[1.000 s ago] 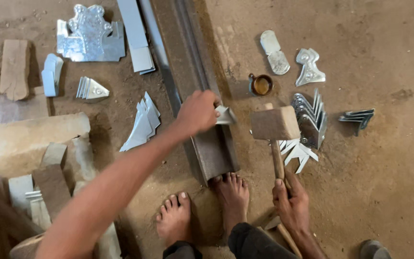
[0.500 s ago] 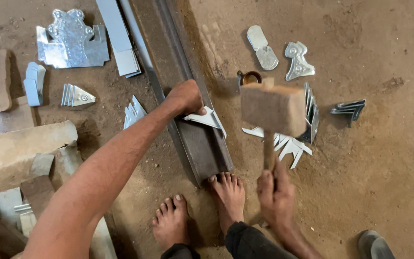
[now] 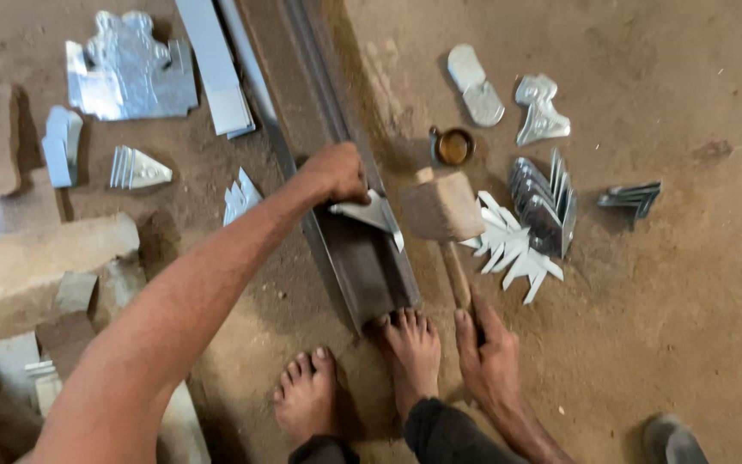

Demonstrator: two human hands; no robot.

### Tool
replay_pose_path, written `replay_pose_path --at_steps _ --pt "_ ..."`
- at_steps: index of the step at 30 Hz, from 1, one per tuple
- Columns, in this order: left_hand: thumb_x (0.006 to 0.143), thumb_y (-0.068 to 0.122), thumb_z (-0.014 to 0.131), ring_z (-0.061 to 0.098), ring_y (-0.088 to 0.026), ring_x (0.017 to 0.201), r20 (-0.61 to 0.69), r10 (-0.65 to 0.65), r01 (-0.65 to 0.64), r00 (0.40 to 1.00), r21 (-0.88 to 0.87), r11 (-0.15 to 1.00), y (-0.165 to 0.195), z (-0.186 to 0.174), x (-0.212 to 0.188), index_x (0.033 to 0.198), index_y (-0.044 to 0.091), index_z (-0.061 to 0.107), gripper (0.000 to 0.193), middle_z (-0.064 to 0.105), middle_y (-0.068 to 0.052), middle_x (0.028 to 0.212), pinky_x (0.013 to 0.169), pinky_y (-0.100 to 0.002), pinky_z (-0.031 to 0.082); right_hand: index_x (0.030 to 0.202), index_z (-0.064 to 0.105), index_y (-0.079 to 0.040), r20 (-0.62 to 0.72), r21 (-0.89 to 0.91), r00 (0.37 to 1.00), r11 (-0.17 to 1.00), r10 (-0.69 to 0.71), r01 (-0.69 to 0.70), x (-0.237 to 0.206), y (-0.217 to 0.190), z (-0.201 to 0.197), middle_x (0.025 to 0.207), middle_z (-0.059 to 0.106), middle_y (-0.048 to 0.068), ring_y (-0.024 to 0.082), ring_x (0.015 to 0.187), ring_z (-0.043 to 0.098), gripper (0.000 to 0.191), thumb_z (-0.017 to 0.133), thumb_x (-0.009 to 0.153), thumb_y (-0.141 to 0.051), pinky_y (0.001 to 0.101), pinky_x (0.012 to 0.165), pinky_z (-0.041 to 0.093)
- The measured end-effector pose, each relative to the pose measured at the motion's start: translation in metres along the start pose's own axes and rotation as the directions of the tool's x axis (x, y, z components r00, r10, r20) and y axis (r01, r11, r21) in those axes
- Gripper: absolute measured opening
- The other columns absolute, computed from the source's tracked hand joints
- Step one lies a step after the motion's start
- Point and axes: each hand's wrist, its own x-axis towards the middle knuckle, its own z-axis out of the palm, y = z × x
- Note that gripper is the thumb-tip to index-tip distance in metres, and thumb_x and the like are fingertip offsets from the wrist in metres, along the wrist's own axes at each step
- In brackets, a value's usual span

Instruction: The person repeatedly places small flat metal pieces onto a long metal beam and uses a wooden mallet to bend them into L-shaped brackets. The finished pieces are set aside on the floor.

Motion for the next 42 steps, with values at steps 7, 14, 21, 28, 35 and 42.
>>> replay_pose_path --at_steps 7,14,21,28,35,42 --pt "0.074 0.024 0.089 0.069 -0.034 0.094 -0.179 0.026 -0.016 0.983 0.057 0.998 0.035 -0.023 -0.061 0.094 0.012 0.082 0.024 0.069 -0.017 0.105 0.084 -0.045 0.056 0.152 0.050 -0.017 0.068 -0.341 0.970 0.919 0.234 -0.198 -0.010 -0.002 -0.017 0.076 0.077 0.010 0.017 0.051 0.067 0.053 0.061 0.102 -0.029 0.0355 0.046 0.055" --pt "0.095 0.007 0.074 0.067 -0.029 0.093 -0.227 0.674 -0.573 0.703 0.381 0.726 0.106 0.048 -0.244 0.106 0.001 0.071 0.013 0.072 -0.017 0.102 0.083 -0.049 0.054 0.125 0.069 -0.010 0.026 -0.023 0.850 0.850 -0.526 0.527 -0.015 -0.046 -0.033 0.133 0.064 0.015 0.031 0.135 0.047 0.059 0.083 0.068 -0.008 0.0460 0.109 0.043" --pt "0.077 0.006 0.079 0.068 -0.010 0.084 -0.077 0.040 -0.085 0.996 -0.953 0.291 0.060 0.076 -0.246 0.102 0.009 0.069 0.027 0.071 0.001 0.088 0.077 -0.029 0.057 0.091 0.077 -0.017 0.083 0.087 0.614 0.620 -0.785 0.780 -0.003 -0.086 -0.030 0.139 0.064 0.009 0.031 0.136 0.049 0.026 0.079 0.071 -0.001 0.0422 0.110 0.046" --pt "0.094 0.006 0.075 0.064 -0.014 0.079 -0.449 -0.428 -0.469 0.784 -0.881 0.065 -0.008 0.078 -0.197 0.097 -0.002 0.067 0.012 0.070 -0.004 0.089 0.069 -0.031 0.054 0.131 0.057 -0.003 -0.024 -0.471 0.956 0.847 -0.292 0.247 -0.005 0.005 -0.003 0.124 0.060 0.019 0.038 0.120 0.053 0.058 0.079 0.081 -0.023 0.0476 0.100 0.044" --pt "0.095 0.010 0.070 0.073 -0.018 0.085 -0.287 -0.459 -0.430 0.841 -0.870 -0.243 -0.034 0.091 -0.173 0.106 0.003 0.067 0.014 0.074 -0.005 0.096 0.073 -0.039 0.066 0.110 0.070 -0.004 0.083 -0.309 0.976 0.936 0.202 -0.167 -0.028 0.061 -0.041 0.061 0.064 0.013 0.026 0.049 0.063 0.036 0.068 0.094 -0.037 0.0424 0.051 0.050" --pt "0.097 0.012 0.068 0.074 -0.018 0.084 -0.329 -0.438 -0.449 0.837 -0.869 -0.205 -0.029 0.089 -0.172 0.106 0.004 0.065 0.012 0.075 -0.006 0.095 0.069 -0.037 0.067 0.088 0.066 0.002 0.176 -0.029 0.974 0.988 -0.143 0.151 -0.027 -0.008 -0.019 0.052 0.062 0.006 0.016 0.043 0.058 0.033 0.064 0.094 -0.030 0.0348 0.043 0.044"
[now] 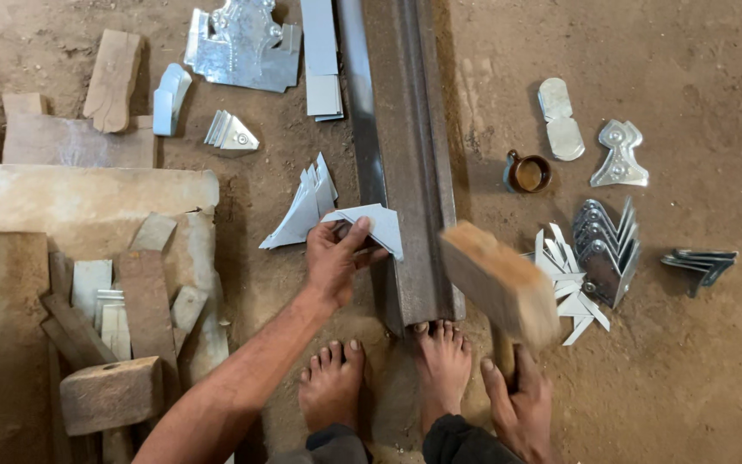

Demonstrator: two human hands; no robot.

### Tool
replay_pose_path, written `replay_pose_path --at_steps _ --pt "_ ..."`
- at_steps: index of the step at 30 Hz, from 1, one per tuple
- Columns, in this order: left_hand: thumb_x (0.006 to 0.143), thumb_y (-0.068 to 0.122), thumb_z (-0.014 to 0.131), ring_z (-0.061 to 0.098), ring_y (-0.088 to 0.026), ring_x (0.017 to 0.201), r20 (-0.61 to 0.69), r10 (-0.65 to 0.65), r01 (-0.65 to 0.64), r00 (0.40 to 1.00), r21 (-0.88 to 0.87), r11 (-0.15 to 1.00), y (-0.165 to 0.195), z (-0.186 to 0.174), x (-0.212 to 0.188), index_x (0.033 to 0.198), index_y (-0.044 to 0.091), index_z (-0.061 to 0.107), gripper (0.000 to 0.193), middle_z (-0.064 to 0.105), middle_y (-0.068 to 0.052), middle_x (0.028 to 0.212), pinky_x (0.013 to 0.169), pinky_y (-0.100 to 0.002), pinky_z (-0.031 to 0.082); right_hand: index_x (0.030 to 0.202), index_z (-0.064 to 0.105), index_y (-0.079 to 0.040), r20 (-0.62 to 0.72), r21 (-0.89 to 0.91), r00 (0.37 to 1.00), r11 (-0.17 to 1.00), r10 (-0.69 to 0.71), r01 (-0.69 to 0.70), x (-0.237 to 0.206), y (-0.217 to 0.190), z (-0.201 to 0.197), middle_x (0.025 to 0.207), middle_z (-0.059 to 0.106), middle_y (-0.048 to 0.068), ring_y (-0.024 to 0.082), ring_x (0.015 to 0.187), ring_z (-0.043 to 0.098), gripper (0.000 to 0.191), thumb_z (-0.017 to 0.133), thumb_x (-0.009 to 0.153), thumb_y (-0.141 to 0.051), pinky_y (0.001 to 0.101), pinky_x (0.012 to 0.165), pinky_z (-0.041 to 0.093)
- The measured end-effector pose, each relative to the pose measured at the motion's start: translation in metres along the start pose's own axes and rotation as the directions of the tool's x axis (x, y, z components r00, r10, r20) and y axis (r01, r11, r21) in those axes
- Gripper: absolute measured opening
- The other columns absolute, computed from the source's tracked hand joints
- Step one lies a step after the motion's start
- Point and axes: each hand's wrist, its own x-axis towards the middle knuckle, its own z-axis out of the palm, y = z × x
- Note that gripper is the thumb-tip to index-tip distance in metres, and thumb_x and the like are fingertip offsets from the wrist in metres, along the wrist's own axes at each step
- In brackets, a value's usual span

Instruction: The person repeatedly places small flat metal pieces onto a long metal beam and uses a wooden mallet to bend them into L-shaped brackets. The finished pieces are set aside on the floor.

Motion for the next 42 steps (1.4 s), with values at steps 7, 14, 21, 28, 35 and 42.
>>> replay_pose_path --at_steps 7,14,21,28,35,42 --pt "0.101 0.011 0.068 0.074 -0.018 0.082 0.032 0.062 -0.060 0.998 -0.047 0.997 -0.009 -0.005 0.004 0.103 0.004 0.063 0.009 0.071 -0.005 0.091 0.069 -0.037 0.068 0.101 0.069 0.001 0.016 0.106 0.977 0.972 -0.215 0.212 0.020 -0.043 0.013 0.050 0.051 0.010 0.018 0.042 0.049 0.034 0.049 0.094 -0.026 0.0378 0.042 0.038" --pt "0.096 0.009 0.067 0.074 -0.018 0.078 -0.067 0.010 -0.012 0.998 -0.033 0.999 -0.002 -0.001 0.001 0.102 0.005 0.063 0.008 0.075 -0.006 0.090 0.065 -0.036 0.067 0.090 0.064 0.005 -0.059 0.023 0.995 0.996 0.082 -0.081 0.019 -0.029 0.031 0.052 0.061 0.011 0.019 0.043 0.060 0.038 0.052 0.098 -0.031 0.0367 0.043 0.047" --pt "0.098 0.010 0.068 0.073 -0.018 0.076 -0.044 -0.026 0.024 0.999 -0.043 0.999 0.001 0.002 0.003 0.098 0.004 0.065 0.006 0.073 -0.006 0.086 0.066 -0.037 0.067 0.086 0.062 -0.004 -0.118 0.510 0.993 0.857 -0.015 0.074 0.009 -0.045 0.006 0.056 0.054 0.001 0.012 0.042 0.045 0.036 0.049 0.105 -0.032 0.0310 0.036 0.034" --pt "0.094 0.008 0.069 0.074 -0.018 0.077 -0.123 -0.067 0.065 0.990 -0.020 0.998 0.001 0.004 0.003 0.098 0.006 0.067 0.006 0.073 -0.005 0.086 0.066 -0.038 0.068 0.074 0.060 -0.005 0.073 0.084 0.995 0.995 -0.061 0.054 0.042 -0.039 0.029 0.053 0.054 0.001 0.011 0.043 0.046 0.050 0.049 0.102 -0.044 0.0287 0.036 0.034" --pt "0.095 0.008 0.070 0.073 -0.018 0.082 -0.097 -0.073 0.064 0.993 -0.090 0.994 -0.002 0.003 0.006 0.101 0.006 0.066 0.007 0.073 -0.005 0.091 0.071 -0.041 0.067 0.074 0.055 -0.008 -0.267 0.831 0.924 0.421 -0.274 0.364 0.030 0.012 0.044 0.056 0.051 0.003 0.015 0.044 0.043 0.049 0.045 0.103 -0.046 0.0333 0.036 0.032" --pt "0.095 0.008 0.071 0.074 -0.021 0.085 -0.102 -0.157 0.144 0.982 -0.124 0.982 -0.007 -0.004 0.014 0.104 0.004 0.066 0.011 0.074 -0.006 0.096 0.072 -0.043 0.066 0.072 0.051 -0.010 -0.048 0.664 0.968 0.732 0.247 -0.154 0.053 0.016 0.047 0.053 0.046 0.002 0.016 0.040 0.039 0.052 0.046 0.107 -0.049 0.0354 0.033 0.033"
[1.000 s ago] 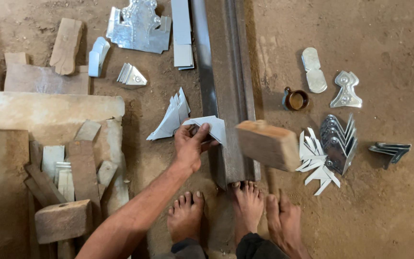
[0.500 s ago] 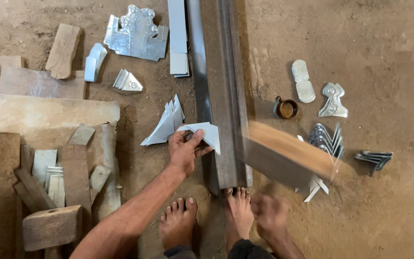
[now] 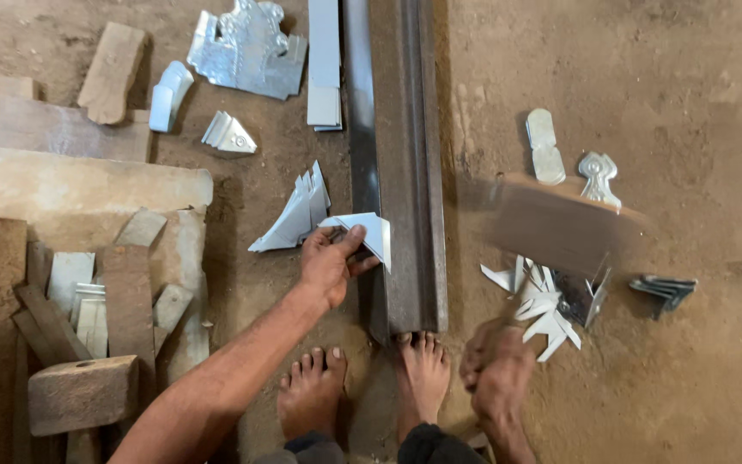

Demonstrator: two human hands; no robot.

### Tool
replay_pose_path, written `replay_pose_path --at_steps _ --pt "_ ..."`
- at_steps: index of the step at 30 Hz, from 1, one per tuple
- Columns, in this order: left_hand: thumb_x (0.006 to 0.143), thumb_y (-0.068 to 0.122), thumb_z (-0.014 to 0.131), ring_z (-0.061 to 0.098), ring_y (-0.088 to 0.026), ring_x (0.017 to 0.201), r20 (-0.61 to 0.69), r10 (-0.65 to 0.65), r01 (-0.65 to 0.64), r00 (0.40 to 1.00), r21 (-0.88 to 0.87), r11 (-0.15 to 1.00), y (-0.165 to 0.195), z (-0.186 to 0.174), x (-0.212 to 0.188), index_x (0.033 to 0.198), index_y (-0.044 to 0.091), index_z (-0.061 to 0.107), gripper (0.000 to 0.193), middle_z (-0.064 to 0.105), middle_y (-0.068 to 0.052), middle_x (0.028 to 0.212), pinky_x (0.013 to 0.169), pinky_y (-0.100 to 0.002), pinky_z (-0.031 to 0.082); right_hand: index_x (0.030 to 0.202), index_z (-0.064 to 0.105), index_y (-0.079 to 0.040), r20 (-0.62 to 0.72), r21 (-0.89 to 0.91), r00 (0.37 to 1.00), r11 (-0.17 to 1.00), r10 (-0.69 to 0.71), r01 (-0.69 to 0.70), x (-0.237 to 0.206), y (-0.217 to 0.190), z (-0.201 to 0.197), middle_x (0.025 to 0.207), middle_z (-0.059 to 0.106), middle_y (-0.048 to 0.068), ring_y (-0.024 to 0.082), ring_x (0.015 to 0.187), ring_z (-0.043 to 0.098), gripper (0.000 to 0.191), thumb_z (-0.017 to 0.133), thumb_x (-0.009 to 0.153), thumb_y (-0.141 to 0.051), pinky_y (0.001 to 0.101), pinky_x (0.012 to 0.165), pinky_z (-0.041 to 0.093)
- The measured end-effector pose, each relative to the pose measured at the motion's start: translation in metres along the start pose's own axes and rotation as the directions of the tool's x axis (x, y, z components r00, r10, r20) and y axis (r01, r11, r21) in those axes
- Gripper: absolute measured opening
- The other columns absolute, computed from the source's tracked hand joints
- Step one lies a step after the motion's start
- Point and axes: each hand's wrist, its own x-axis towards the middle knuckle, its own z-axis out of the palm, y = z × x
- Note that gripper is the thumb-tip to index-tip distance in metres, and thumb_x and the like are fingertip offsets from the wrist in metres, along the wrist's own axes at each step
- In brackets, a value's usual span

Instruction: The person repeatedly places small flat metal pieces onto a long metal beam and uses a wooden mallet to bend them into L-shaped brackets. The finished pieces are set aside on the floor.

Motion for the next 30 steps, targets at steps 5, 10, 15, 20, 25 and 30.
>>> replay_pose_path --at_steps 5,10,15,20,25,30 --pt "0.093 0.011 0.069 0.074 -0.020 0.087 0.037 -0.086 0.088 0.996 -0.080 0.993 -0.004 -0.008 0.008 0.106 0.006 0.066 0.015 0.074 -0.005 0.097 0.075 -0.043 0.065 0.067 0.059 -0.006 0.058 -0.377 0.998 0.926 0.023 0.000 -0.002 -0.014 0.018 0.051 0.051 0.004 0.016 0.039 0.044 0.065 0.044 0.105 -0.057 0.0345 0.033 0.035" --pt "0.088 0.008 0.078 0.073 -0.019 0.092 0.047 -0.013 0.014 0.999 -0.028 1.000 -0.005 -0.015 0.010 0.107 0.005 0.064 0.023 0.073 -0.005 0.099 0.083 -0.040 0.065 0.075 0.055 0.003 -0.005 -0.264 0.998 0.963 0.059 -0.058 0.001 -0.002 0.011 0.053 0.050 0.011 0.021 0.036 0.040 0.071 0.041 0.106 -0.059 0.0379 0.028 0.032" --pt "0.073 0.013 0.089 0.068 -0.015 0.102 0.237 0.331 -0.396 0.913 0.335 0.855 0.024 -0.014 0.022 0.113 0.008 0.066 0.046 0.071 -0.002 0.108 0.093 -0.033 0.058 0.083 0.059 -0.008 0.768 0.446 0.626 0.816 -0.138 -0.367 0.013 -0.038 -0.076 0.064 0.056 0.013 0.028 0.053 0.052 0.051 0.058 0.092 -0.058 0.0417 0.043 0.047" --pt "0.067 0.025 0.095 0.069 -0.017 0.096 0.457 0.226 -0.507 0.860 0.721 0.472 0.055 -0.001 0.033 0.099 0.006 0.073 0.043 0.074 -0.004 0.098 0.088 -0.033 0.055 0.080 0.058 -0.008 -0.129 0.653 0.862 0.612 -0.491 0.446 -0.015 -0.090 -0.087 0.060 0.054 0.010 0.024 0.047 0.048 0.052 0.050 0.096 -0.057 0.0381 0.038 0.040" --pt "0.064 0.029 0.095 0.069 -0.016 0.089 0.362 0.210 -0.414 0.908 0.854 0.315 0.059 0.013 0.022 0.093 0.007 0.074 0.042 0.078 -0.005 0.093 0.082 -0.035 0.055 0.077 0.057 -0.009 0.167 -0.274 0.968 0.935 -0.186 0.227 -0.015 -0.046 0.003 0.055 0.052 0.007 0.020 0.041 0.043 0.055 0.042 0.101 -0.056 0.0345 0.033 0.033" --pt "0.064 0.032 0.099 0.069 -0.017 0.087 0.385 0.319 -0.465 0.866 0.854 0.232 0.057 0.016 0.017 0.097 0.004 0.074 0.051 0.076 -0.008 0.095 0.081 -0.036 0.055 0.080 0.055 -0.009 -0.072 0.284 0.988 0.953 0.134 -0.109 0.000 0.004 0.008 0.056 0.049 0.004 0.017 0.039 0.040 0.057 0.036 0.105 -0.056 0.0330 0.032 0.029"
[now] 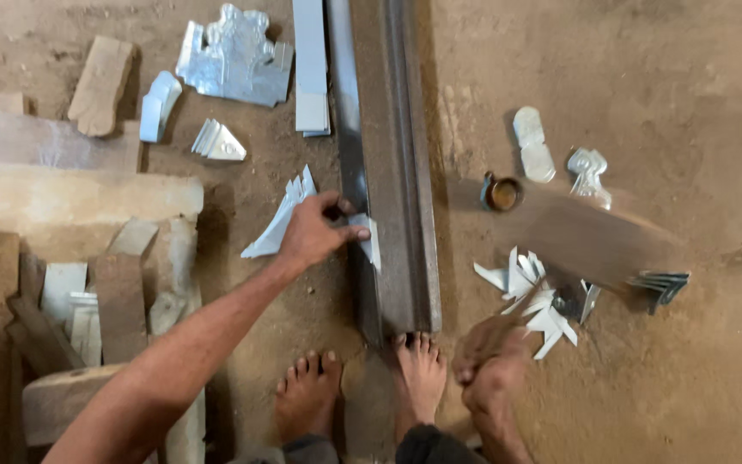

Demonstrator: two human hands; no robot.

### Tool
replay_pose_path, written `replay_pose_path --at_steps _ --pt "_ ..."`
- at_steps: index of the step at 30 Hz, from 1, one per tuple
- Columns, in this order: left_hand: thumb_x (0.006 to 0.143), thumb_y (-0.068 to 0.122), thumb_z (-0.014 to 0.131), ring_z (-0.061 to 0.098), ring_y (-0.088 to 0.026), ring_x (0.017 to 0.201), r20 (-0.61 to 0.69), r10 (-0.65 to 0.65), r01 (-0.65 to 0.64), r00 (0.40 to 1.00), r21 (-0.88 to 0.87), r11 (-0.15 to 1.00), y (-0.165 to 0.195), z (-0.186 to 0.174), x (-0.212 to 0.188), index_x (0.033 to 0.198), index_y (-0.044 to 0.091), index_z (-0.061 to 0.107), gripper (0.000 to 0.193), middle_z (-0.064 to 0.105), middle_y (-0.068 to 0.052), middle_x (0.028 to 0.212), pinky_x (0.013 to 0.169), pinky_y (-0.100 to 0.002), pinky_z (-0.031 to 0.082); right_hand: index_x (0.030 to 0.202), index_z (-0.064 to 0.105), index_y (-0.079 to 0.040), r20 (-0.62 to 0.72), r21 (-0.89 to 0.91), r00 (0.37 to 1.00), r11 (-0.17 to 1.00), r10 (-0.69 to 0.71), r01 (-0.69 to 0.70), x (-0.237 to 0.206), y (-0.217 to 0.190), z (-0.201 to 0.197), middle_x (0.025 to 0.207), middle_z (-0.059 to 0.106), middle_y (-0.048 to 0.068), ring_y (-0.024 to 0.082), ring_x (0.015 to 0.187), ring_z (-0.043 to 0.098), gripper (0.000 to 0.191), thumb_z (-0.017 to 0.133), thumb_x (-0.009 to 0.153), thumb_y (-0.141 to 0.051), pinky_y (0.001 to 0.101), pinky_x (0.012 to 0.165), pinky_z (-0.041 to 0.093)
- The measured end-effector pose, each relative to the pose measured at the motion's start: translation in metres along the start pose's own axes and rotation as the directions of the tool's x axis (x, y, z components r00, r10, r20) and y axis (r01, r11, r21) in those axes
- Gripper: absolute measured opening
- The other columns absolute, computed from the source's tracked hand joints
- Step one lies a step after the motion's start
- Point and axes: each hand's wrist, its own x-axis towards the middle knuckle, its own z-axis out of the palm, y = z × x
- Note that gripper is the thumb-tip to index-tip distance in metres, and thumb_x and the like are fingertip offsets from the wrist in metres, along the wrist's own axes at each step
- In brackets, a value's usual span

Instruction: The person repeatedly places small flat metal pieces onto a long metal beam and uses a wooden mallet to bend them into L-shaped brackets. The finished pieces are set aside on the floor.

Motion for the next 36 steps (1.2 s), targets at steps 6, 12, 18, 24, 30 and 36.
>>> replay_pose_path --at_steps 6,12,18,24,30,36 --pt "0.063 0.033 0.094 0.071 -0.016 0.079 0.070 -0.128 0.130 0.989 -0.033 0.991 -0.011 0.006 0.002 0.101 0.005 0.073 0.052 0.077 -0.004 0.097 0.074 -0.036 0.056 0.076 0.060 -0.007 0.151 -0.575 0.975 0.788 -0.164 0.222 -0.005 0.013 -0.006 0.052 0.053 0.005 0.016 0.038 0.048 0.062 0.034 0.105 -0.055 0.0336 0.031 0.036" --pt "0.068 0.027 0.094 0.069 -0.018 0.086 0.024 -0.009 0.013 1.000 -0.176 0.984 -0.016 0.005 0.001 0.096 0.001 0.070 0.046 0.076 -0.009 0.093 0.078 -0.036 0.057 0.074 0.056 -0.007 0.294 0.142 0.940 0.981 -0.173 0.136 -0.011 0.009 0.010 0.053 0.049 0.001 0.013 0.039 0.044 0.068 0.033 0.107 -0.063 0.0317 0.032 0.032" --pt "0.067 0.028 0.096 0.068 -0.019 0.087 -0.008 0.107 -0.107 0.994 -0.078 0.991 -0.021 0.007 0.003 0.094 0.001 0.070 0.046 0.074 -0.009 0.091 0.082 -0.037 0.055 0.066 0.050 -0.007 0.081 -0.044 0.992 0.994 -0.099 0.103 -0.006 0.006 0.020 0.047 0.044 0.005 0.015 0.032 0.035 0.063 0.040 0.106 -0.054 0.0323 0.026 0.024" --pt "0.082 0.028 0.089 0.065 -0.024 0.101 0.155 0.239 -0.229 0.959 -0.076 0.970 -0.002 -0.011 0.005 0.104 0.001 0.061 0.045 0.069 -0.011 0.105 0.088 -0.039 0.050 0.068 0.054 -0.002 0.094 -0.457 0.994 0.889 0.047 0.002 -0.005 0.008 0.017 0.048 0.048 0.002 0.013 0.034 0.040 0.064 0.043 0.105 -0.053 0.0309 0.029 0.031" --pt "0.089 0.009 0.072 0.066 -0.032 0.094 0.245 0.437 -0.490 0.865 0.233 0.840 0.069 0.003 0.000 0.109 0.007 0.060 0.024 0.067 -0.013 0.107 0.077 -0.047 0.052 0.096 0.060 -0.003 0.098 -0.280 0.991 0.953 -0.090 0.114 -0.020 -0.017 -0.006 0.055 0.047 -0.001 0.007 0.040 0.040 0.039 0.047 0.106 -0.038 0.0247 0.033 0.030" --pt "0.070 0.002 0.074 0.072 -0.036 0.078 0.502 0.142 -0.459 0.853 0.593 0.662 0.087 0.090 -0.026 0.114 -0.002 0.055 0.048 0.056 -0.029 0.115 0.056 -0.042 0.060 0.120 0.062 -0.004 0.045 -0.490 0.982 0.852 -0.185 0.183 -0.021 -0.044 -0.018 0.060 0.055 0.001 0.008 0.044 0.046 0.028 0.054 0.102 -0.024 0.0266 0.035 0.036"
